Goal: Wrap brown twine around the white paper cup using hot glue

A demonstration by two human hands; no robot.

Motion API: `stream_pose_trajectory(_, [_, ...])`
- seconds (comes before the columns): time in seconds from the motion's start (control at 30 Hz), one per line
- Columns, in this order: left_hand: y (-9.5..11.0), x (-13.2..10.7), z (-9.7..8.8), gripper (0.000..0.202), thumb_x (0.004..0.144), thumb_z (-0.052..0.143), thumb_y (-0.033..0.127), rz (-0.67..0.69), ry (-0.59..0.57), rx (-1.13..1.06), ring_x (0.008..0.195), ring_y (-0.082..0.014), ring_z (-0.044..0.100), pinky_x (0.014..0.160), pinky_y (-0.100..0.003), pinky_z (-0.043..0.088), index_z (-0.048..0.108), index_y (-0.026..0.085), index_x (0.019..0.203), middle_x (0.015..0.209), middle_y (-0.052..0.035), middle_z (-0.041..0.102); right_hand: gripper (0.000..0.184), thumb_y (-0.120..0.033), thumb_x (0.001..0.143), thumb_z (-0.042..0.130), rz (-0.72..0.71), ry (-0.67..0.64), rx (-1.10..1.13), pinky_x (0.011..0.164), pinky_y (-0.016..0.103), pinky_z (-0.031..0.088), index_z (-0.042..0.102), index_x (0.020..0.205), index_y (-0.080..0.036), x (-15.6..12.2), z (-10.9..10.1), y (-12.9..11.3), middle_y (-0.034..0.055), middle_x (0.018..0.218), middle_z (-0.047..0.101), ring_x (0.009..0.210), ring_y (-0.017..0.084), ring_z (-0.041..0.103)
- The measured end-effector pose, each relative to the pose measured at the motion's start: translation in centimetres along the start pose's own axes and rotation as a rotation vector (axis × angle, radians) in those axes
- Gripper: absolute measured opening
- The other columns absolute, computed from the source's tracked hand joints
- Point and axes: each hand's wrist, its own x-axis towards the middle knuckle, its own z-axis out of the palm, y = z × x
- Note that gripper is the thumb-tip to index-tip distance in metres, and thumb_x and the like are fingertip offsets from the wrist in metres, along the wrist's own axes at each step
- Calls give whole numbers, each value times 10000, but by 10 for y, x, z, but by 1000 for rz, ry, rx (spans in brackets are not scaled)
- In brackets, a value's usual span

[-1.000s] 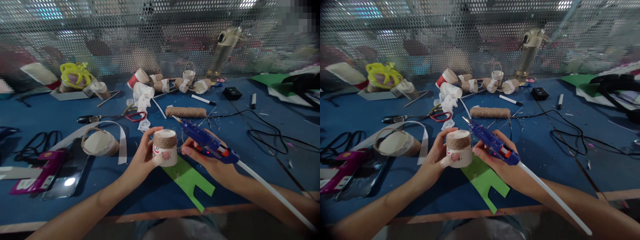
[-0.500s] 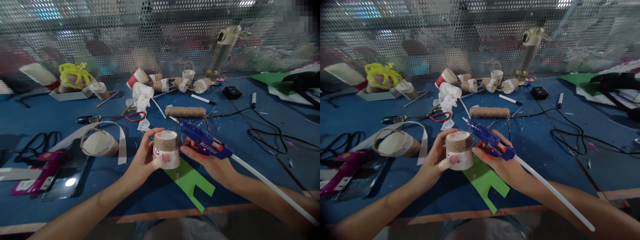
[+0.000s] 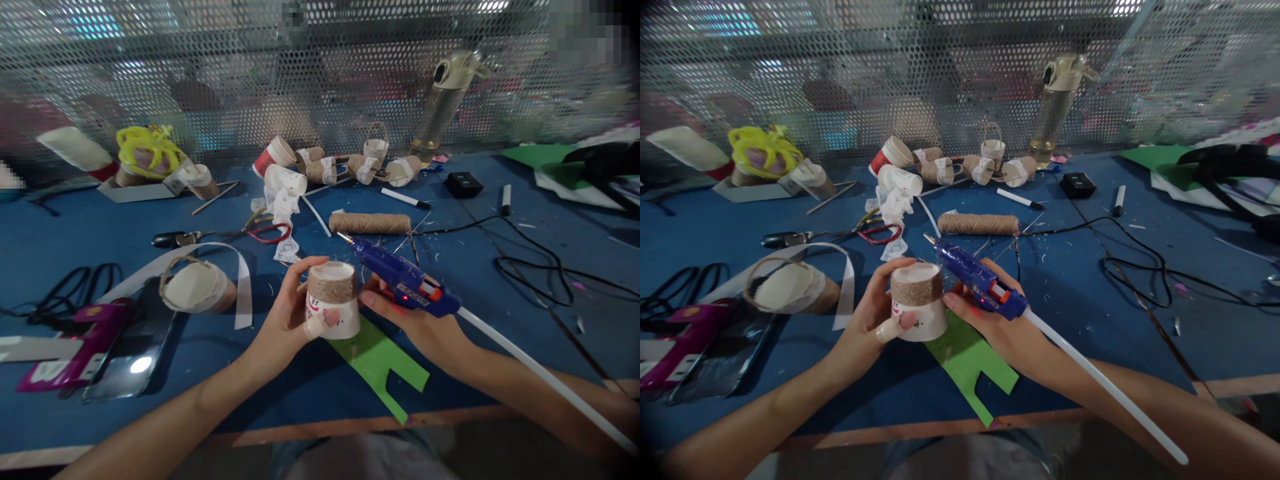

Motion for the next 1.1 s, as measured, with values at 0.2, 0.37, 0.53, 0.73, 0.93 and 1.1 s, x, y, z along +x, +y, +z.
stream_pose_trajectory(0.2, [-1,-1,0,546,874,807,267,-5,-14,-14,1029,-148,705,866,-219,542,555,393,1341,1193,9,731,228,-377,806,821,38,-6,17,769,317,632,641,867,-251,-1,-1,2,-35,807,733,753,167,733])
stream_pose_trajectory(0.37, [0,-2,0,541,883,799,259,-15,-12,-10,1024,-140,704,869,-213,544,553,400,1344,1190,14,734,236,-373,798,836,38,-6,20,760,306,628,647,867,-250,-2,-1,4,-37,808,732,760,162,728])
stream_pose_trajectory(0.53, [3,-3,2,553,888,794,275,-27,-16,7,1057,-157,702,893,-230,552,546,398,1367,1223,4,731,229,-364,795,835,36,5,33,758,300,628,646,859,-252,-2,-1,5,-40,804,734,754,158,726])
stream_pose_trajectory(0.73, [4,-3,3,643,901,773,350,-55,-13,73,1092,-210,696,928,-295,565,468,378,1465,1243,-36,717,333,-410,727,877,85,69,49,805,339,643,641,890,-241,-1,1,7,-16,820,773,774,186,750])
stream_pose_trajectory(0.93, [0,-4,2,826,865,812,315,-60,-7,160,1328,-256,590,1078,-339,495,372,451,1550,1521,-13,561,353,-355,639,903,81,205,67,791,372,660,648,852,-237,0,11,8,11,822,794,800,220,765])
stream_pose_trajectory(1.1, [3,-2,3,761,886,786,354,-67,42,154,1333,-276,590,1113,-374,472,400,380,1542,1488,-45,597,346,-327,654,896,51,209,93,724,358,663,637,872,-257,-2,13,8,-18,791,788,713,196,752])
